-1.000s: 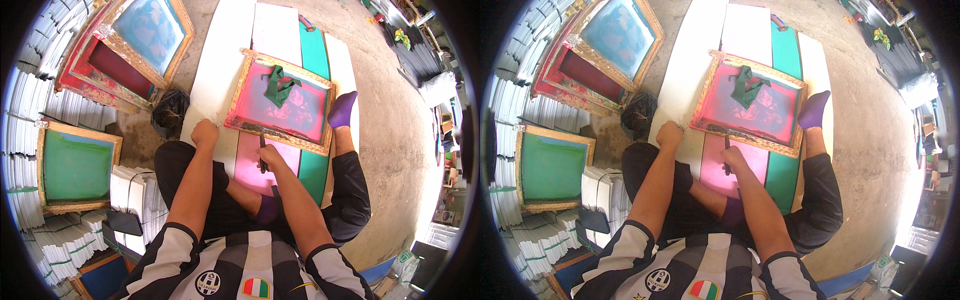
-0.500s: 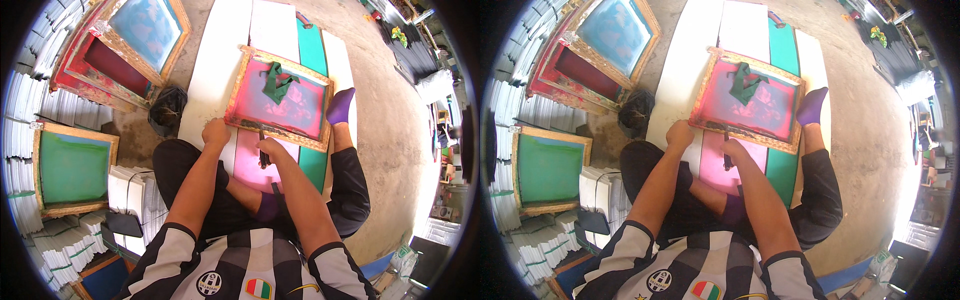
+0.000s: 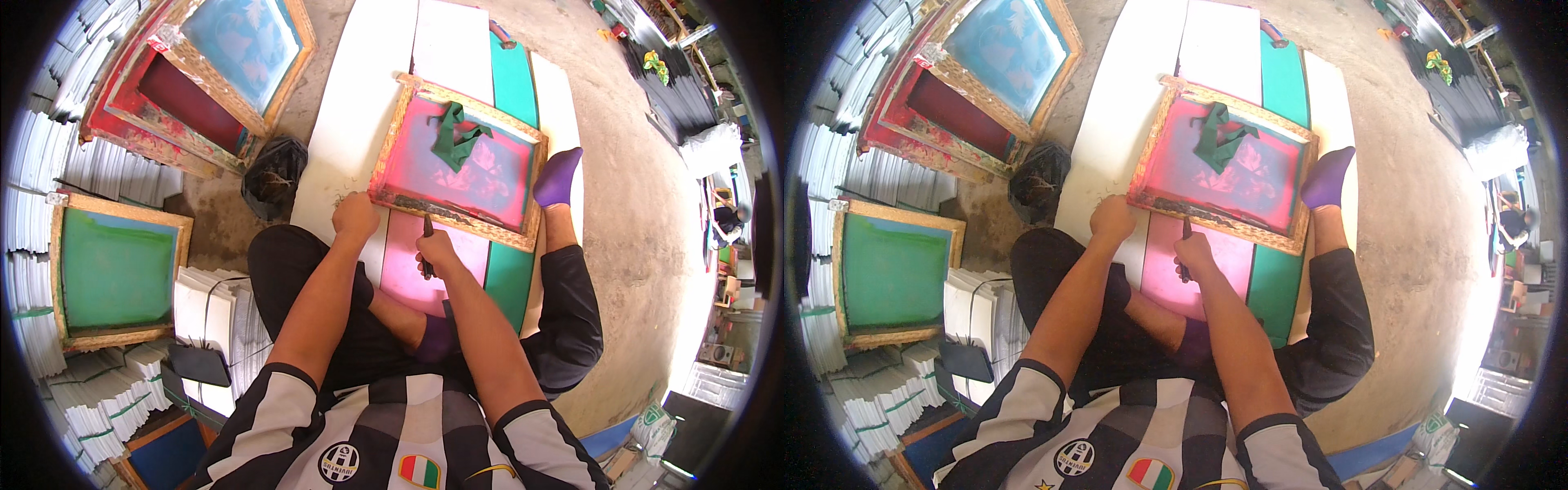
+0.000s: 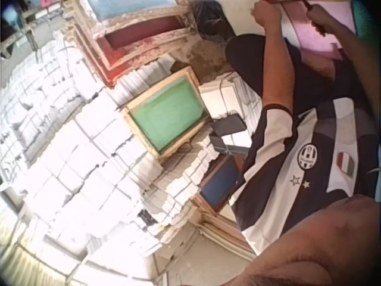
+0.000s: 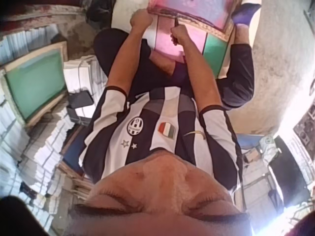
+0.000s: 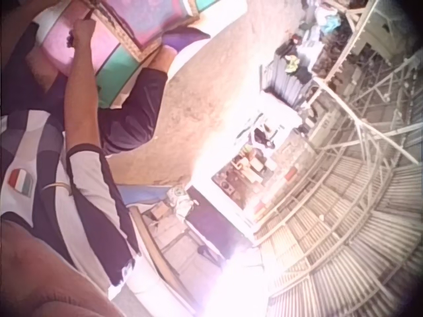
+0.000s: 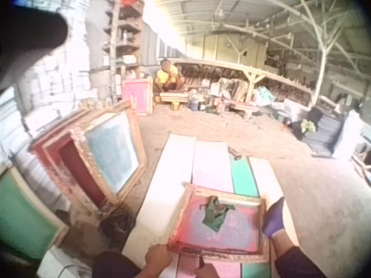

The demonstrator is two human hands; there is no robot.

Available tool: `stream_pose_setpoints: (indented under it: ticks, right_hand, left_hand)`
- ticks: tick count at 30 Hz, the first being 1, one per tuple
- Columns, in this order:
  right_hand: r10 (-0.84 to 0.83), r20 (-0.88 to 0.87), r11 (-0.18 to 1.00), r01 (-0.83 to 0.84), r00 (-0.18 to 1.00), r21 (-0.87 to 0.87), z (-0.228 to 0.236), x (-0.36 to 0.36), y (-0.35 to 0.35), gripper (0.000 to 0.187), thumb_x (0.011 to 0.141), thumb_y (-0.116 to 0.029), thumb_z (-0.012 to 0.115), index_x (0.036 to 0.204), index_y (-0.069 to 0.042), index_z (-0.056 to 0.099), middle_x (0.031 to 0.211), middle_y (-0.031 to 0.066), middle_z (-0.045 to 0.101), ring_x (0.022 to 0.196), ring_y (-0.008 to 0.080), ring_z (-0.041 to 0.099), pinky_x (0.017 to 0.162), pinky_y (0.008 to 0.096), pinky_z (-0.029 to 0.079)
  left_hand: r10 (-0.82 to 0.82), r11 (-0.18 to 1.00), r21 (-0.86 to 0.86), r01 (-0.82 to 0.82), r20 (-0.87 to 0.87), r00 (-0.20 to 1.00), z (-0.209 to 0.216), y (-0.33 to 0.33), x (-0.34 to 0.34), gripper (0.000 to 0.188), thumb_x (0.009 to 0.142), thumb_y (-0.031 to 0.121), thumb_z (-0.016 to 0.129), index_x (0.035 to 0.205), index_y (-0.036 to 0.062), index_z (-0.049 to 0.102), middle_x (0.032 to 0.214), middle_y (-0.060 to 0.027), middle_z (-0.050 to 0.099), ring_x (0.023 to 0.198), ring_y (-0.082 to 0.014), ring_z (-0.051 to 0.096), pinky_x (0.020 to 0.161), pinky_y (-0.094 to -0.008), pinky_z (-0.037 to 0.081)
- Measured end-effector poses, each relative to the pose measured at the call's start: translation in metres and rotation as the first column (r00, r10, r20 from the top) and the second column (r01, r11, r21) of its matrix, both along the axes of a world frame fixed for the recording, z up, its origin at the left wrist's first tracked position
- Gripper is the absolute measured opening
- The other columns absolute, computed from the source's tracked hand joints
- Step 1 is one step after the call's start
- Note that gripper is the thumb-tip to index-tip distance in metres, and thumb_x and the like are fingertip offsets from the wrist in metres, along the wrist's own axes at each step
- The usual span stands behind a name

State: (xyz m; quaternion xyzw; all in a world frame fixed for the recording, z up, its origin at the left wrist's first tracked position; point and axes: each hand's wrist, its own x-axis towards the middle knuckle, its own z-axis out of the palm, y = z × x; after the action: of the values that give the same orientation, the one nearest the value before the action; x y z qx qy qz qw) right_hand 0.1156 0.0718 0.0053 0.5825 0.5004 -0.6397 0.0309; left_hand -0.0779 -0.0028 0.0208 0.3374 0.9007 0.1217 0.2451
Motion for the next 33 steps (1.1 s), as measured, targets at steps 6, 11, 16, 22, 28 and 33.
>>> stream_pose_setpoints:
  ticks: [6, 11, 16, 22, 28, 33]
  right_hand:
    - [0.060, 0.249, 0.970, -0.115, 0.967, 0.214, 0.017, -0.015, -0.019, 0.019, 0.089, -0.012, 0.050, 0.095, 0.003, 0.059, 0.087, 0.0261, 0.069, 0.070, 0.0346, 0.071, 0.059, 0.0485, 0.057]
    - [0.056, 0.435, 0.890, -0.242, 0.899, 0.386, 0.015, -0.027, -0.034, 0.031, 0.091, -0.014, 0.052, 0.117, 0.003, 0.057, 0.107, 0.0332, 0.068, 0.106, 0.0462, 0.067, 0.091, 0.0550, 0.054]
    - [0.119, 0.467, 0.805, -0.361, 0.876, 0.471, 0.018, -0.024, -0.038, 0.032, 0.093, -0.015, 0.050, 0.121, 0.001, 0.052, 0.100, 0.0309, 0.069, 0.094, 0.0463, 0.070, 0.081, 0.0550, 0.057]
    - [0.254, 0.392, 0.656, -0.455, 0.884, 0.602, 0.028, -0.046, -0.031, 0.030, 0.096, -0.021, 0.051, 0.120, -0.003, 0.054, 0.091, 0.0307, 0.069, 0.084, 0.0478, 0.071, 0.074, 0.0570, 0.057]
    - [0.360, 0.222, 0.699, -0.419, 0.906, 0.579, 0.028, -0.042, -0.036, 0.029, 0.092, -0.022, 0.056, 0.114, -0.004, 0.059, 0.093, 0.0300, 0.070, 0.091, 0.0473, 0.069, 0.081, 0.0562, 0.055]
    - [0.334, 0.107, 0.796, -0.341, 0.937, 0.500, 0.030, -0.034, -0.035, 0.029, 0.088, -0.019, 0.056, 0.111, -0.002, 0.062, 0.094, 0.0274, 0.071, 0.093, 0.0445, 0.069, 0.083, 0.0525, 0.054]
  left_hand:
    - [-0.022, 1.000, 0.012, 0.022, 0.002, 1.000, -0.005, -0.001, -0.002, 0.027, 0.083, 0.013, 0.063, 0.105, 0.0019, 0.073, 0.109, -0.0223, 0.070, 0.103, -0.0402, 0.069, 0.089, -0.0496, 0.055]
    - [-0.055, 0.998, -0.013, 0.055, 0.009, 0.998, 0.003, 0.002, -0.002, 0.027, 0.085, 0.014, 0.063, 0.107, -0.0011, 0.071, 0.114, -0.0212, 0.068, 0.106, -0.0398, 0.067, 0.090, -0.0487, 0.055]
    - [-0.038, 0.999, 0.017, 0.038, 0.003, 0.999, 0.003, 0.000, -0.001, 0.029, 0.085, 0.014, 0.063, 0.107, -0.0013, 0.071, 0.114, -0.0211, 0.068, 0.105, -0.0401, 0.068, 0.089, -0.0494, 0.055]
    - [0.062, 0.994, 0.098, -0.056, -0.057, 0.996, 0.013, 0.000, 0.003, 0.028, 0.089, 0.019, 0.061, 0.106, 0.0000, 0.071, 0.114, -0.0197, 0.069, 0.103, -0.0394, 0.068, 0.087, -0.0484, 0.055]
    - [-0.067, 0.830, 0.518, -0.206, 0.458, 0.886, -0.009, -0.003, -0.003, 0.026, 0.093, 0.022, 0.066, 0.106, 0.0007, 0.074, 0.095, -0.0121, 0.075, 0.093, -0.0244, 0.071, 0.085, -0.0367, 0.053]
    - [-0.164, 0.805, 0.544, -0.237, 0.587, 0.793, -0.023, 0.001, 0.004, 0.021, 0.096, 0.018, 0.066, 0.104, 0.0007, 0.074, 0.086, -0.0036, 0.072, 0.074, -0.0105, 0.063, 0.068, -0.0270, 0.049]
